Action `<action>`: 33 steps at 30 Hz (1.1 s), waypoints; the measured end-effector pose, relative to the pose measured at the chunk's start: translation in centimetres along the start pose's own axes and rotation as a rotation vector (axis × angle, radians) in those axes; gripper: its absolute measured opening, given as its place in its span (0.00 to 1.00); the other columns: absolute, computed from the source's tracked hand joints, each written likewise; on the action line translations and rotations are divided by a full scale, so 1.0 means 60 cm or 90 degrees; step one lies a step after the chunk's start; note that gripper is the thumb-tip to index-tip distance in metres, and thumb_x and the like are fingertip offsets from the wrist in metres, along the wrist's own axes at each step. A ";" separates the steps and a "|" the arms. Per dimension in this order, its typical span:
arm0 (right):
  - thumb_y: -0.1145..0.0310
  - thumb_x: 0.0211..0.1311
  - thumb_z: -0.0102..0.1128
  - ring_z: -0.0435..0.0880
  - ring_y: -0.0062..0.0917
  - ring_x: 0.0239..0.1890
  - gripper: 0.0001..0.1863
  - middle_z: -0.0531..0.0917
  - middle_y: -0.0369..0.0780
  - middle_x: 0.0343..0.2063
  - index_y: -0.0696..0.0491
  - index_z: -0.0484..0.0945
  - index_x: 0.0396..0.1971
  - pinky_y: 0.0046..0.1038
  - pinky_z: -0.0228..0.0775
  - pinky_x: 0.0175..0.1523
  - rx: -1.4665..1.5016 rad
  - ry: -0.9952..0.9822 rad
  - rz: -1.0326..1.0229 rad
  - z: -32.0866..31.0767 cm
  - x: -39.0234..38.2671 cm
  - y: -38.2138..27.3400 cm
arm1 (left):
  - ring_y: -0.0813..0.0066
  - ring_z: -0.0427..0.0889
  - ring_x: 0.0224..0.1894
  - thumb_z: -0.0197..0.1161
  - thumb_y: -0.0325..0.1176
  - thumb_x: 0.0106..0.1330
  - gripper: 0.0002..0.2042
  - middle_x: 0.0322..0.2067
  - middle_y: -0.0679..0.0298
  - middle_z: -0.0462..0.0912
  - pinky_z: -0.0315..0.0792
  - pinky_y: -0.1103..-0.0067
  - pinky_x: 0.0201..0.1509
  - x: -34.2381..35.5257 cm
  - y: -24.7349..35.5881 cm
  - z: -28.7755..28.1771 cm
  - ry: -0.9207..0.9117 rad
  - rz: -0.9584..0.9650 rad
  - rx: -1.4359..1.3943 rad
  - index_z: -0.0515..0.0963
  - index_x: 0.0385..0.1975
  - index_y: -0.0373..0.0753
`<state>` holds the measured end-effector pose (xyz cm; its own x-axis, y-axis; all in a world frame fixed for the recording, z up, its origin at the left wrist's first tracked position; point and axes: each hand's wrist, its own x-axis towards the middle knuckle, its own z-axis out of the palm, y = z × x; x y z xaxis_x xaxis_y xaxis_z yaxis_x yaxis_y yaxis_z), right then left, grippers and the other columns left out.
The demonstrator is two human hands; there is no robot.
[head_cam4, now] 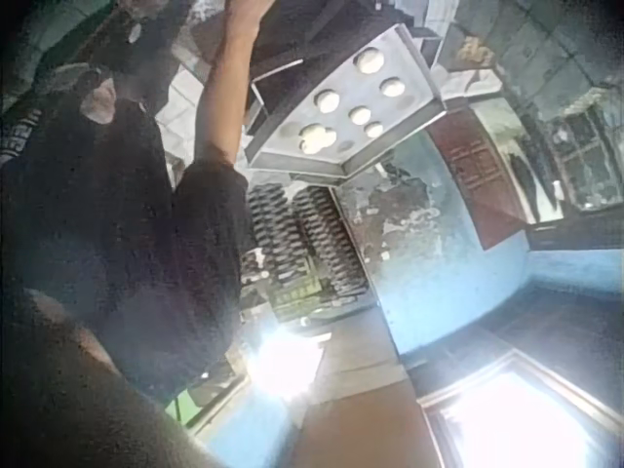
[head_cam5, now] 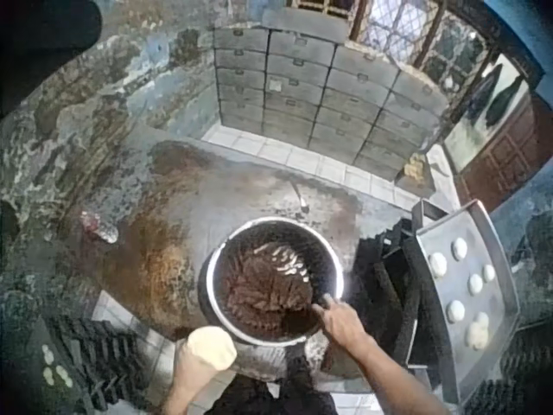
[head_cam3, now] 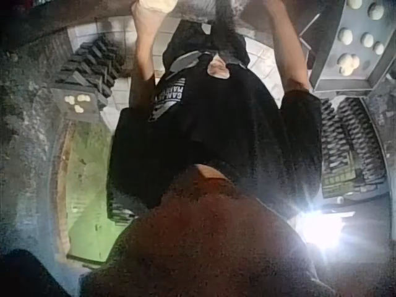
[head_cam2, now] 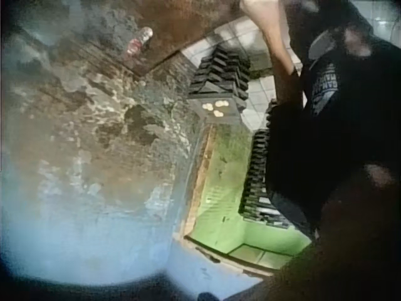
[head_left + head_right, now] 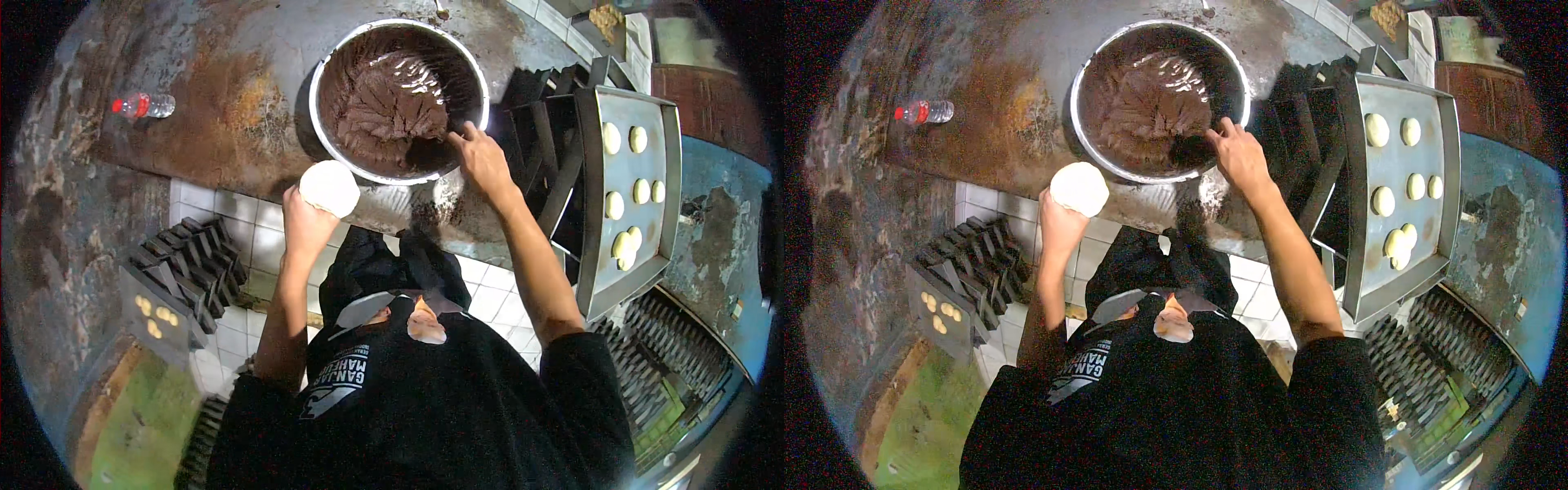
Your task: The person uses a spoon to scoop chocolate filling from a bowl, places it onto pieces of dough, and shapes the dough into balls before arranging them on a metal tray.
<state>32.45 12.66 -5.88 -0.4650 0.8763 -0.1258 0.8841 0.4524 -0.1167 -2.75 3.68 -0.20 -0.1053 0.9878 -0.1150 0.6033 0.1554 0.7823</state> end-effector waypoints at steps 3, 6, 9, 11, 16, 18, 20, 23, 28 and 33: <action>0.71 0.70 0.50 0.84 0.40 0.49 0.19 0.79 0.46 0.54 0.48 0.86 0.54 0.40 0.80 0.56 -0.019 -0.040 -0.030 0.037 0.025 0.011 | 0.46 0.88 0.46 0.74 0.32 0.55 0.16 0.41 0.48 0.90 0.79 0.60 0.54 -0.014 -0.017 0.008 0.027 -0.040 0.008 0.87 0.43 0.33; 0.67 0.73 0.47 0.83 0.42 0.56 0.17 0.77 0.51 0.64 0.50 0.88 0.47 0.39 0.78 0.61 0.007 -0.077 -0.020 0.078 0.038 0.022 | 0.46 0.87 0.46 0.73 0.31 0.56 0.16 0.42 0.48 0.90 0.79 0.61 0.54 -0.016 -0.004 -0.003 -0.010 -0.038 -0.034 0.87 0.44 0.33; 0.65 0.74 0.47 0.85 0.43 0.53 0.16 0.82 0.52 0.58 0.52 0.87 0.41 0.41 0.80 0.57 -0.038 -0.099 -0.092 0.096 0.053 0.036 | 0.46 0.87 0.47 0.72 0.30 0.56 0.15 0.42 0.48 0.90 0.79 0.61 0.54 -0.018 -0.006 -0.002 -0.014 -0.076 -0.130 0.87 0.44 0.34; 0.64 0.72 0.48 0.87 0.46 0.48 0.15 0.87 0.51 0.49 0.55 0.85 0.36 0.44 0.82 0.53 -0.003 -0.244 -0.098 0.075 0.077 0.022 | 0.46 0.87 0.47 0.72 0.29 0.56 0.15 0.42 0.48 0.89 0.79 0.61 0.54 -0.022 -0.021 0.000 -0.004 -0.076 -0.117 0.86 0.44 0.34; 0.66 0.68 0.54 0.89 0.46 0.43 0.11 0.89 0.50 0.40 0.57 0.83 0.36 0.44 0.81 0.52 0.038 -0.259 -0.065 0.011 0.087 0.015 | 0.46 0.87 0.48 0.72 0.29 0.55 0.17 0.44 0.48 0.89 0.79 0.60 0.55 -0.026 -0.047 0.002 -0.001 -0.034 -0.016 0.85 0.45 0.34; 0.69 0.65 0.58 0.89 0.45 0.41 0.09 0.88 0.51 0.36 0.59 0.82 0.37 0.42 0.80 0.55 0.057 -0.242 -0.038 0.012 0.069 0.049 | 0.46 0.87 0.48 0.73 0.30 0.55 0.17 0.45 0.48 0.88 0.79 0.61 0.55 -0.013 -0.022 -0.003 -0.035 0.004 -0.020 0.85 0.46 0.33; 0.73 0.67 0.58 0.88 0.36 0.48 0.13 0.89 0.48 0.44 0.59 0.84 0.49 0.35 0.78 0.60 0.356 -0.359 -0.062 -0.015 0.064 0.049 | 0.47 0.87 0.48 0.74 0.29 0.54 0.18 0.45 0.48 0.88 0.79 0.62 0.55 -0.002 0.001 -0.005 -0.026 0.031 -0.033 0.85 0.45 0.33; 0.73 0.75 0.57 0.85 0.29 0.54 0.15 0.89 0.44 0.49 0.56 0.84 0.56 0.30 0.73 0.64 0.656 -0.366 -0.033 -0.115 0.035 -0.032 | 0.53 0.89 0.46 0.76 0.30 0.55 0.18 0.44 0.50 0.89 0.80 0.65 0.54 0.010 0.000 0.009 -0.010 0.060 -0.072 0.85 0.46 0.33; 0.78 0.70 0.58 0.83 0.36 0.46 0.17 0.80 0.45 0.40 0.53 0.85 0.55 0.34 0.75 0.55 0.585 -0.022 0.007 -0.232 -0.043 -0.178 | 0.56 0.90 0.45 0.78 0.31 0.53 0.20 0.43 0.52 0.90 0.82 0.68 0.52 0.033 0.044 0.032 -0.058 0.140 -0.163 0.85 0.46 0.33; 0.82 0.55 0.64 0.81 0.42 0.51 0.32 0.78 0.45 0.47 0.42 0.83 0.61 0.41 0.76 0.56 0.455 0.230 0.026 -0.188 -0.084 -0.236 | 0.63 0.91 0.39 0.79 0.29 0.53 0.17 0.38 0.55 0.90 0.82 0.72 0.47 0.041 0.119 0.032 -0.038 0.168 -0.253 0.85 0.43 0.35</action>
<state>22.77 3.72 7.51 -0.2810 0.9446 0.1695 0.5999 0.3107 -0.7373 2.81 7.26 3.90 0.0632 0.9936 0.0931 0.2539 -0.1062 0.9614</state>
